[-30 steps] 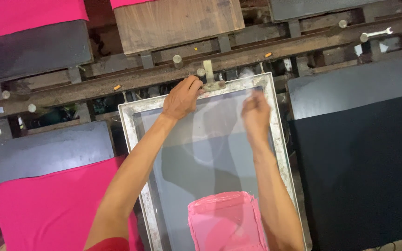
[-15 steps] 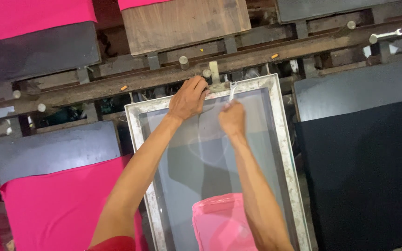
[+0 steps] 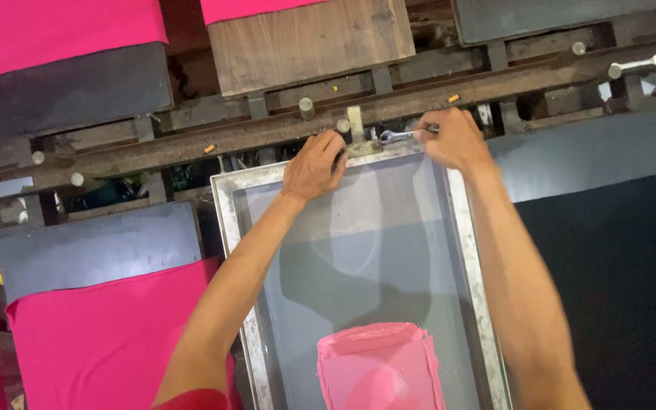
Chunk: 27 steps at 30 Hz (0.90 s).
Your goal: A worker uses a wrench to adjust and tighten the bolts on a screen printing frame at a printing station.
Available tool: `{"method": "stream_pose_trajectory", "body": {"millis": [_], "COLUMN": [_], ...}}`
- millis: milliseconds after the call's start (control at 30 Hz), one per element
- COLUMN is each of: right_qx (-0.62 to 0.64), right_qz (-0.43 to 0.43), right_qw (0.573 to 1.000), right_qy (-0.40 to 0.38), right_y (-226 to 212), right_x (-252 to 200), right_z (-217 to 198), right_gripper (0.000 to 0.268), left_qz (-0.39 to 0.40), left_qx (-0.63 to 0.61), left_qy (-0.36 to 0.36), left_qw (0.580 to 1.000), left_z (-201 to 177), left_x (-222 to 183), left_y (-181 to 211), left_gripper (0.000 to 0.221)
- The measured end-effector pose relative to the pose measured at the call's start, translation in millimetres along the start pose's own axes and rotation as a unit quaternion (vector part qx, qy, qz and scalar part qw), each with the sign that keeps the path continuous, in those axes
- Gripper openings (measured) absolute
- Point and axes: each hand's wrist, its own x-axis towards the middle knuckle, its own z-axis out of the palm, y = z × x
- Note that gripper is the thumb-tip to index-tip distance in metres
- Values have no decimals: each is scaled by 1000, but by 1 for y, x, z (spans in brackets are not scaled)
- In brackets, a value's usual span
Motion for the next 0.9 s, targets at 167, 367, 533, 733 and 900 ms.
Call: {"method": "stream_pose_trajectory", "body": {"millis": [167,367,533,733,900], "right_qx": [-19,-82,-106,-98,-79], "right_qz": [-39,-47,-60,-3,-40], "right_qw": [989,958,919,917,939], "right_qy": [-140,-270,-375,-387,-331], "right_y": [-32,-66,-85,-77,-65], "right_x": [50,84,114,117,107], "right_z": [-34,-41,-35,-27,-29], "right_gripper": [16,18,16,23,27], "left_qz": [5,-44,-39,-51,-48], "left_qx": [17,-49,-61,-66,-67], "left_qy": [7,0,-14,-33,-15], "left_qw": [1000,998,997,996,997], "left_z": [4,-9,-10,-8,-7], "left_x": [2,4,5,6,8], "left_y": [-5,10,8,6,7], "left_gripper": [10,8,6,7,7]}}
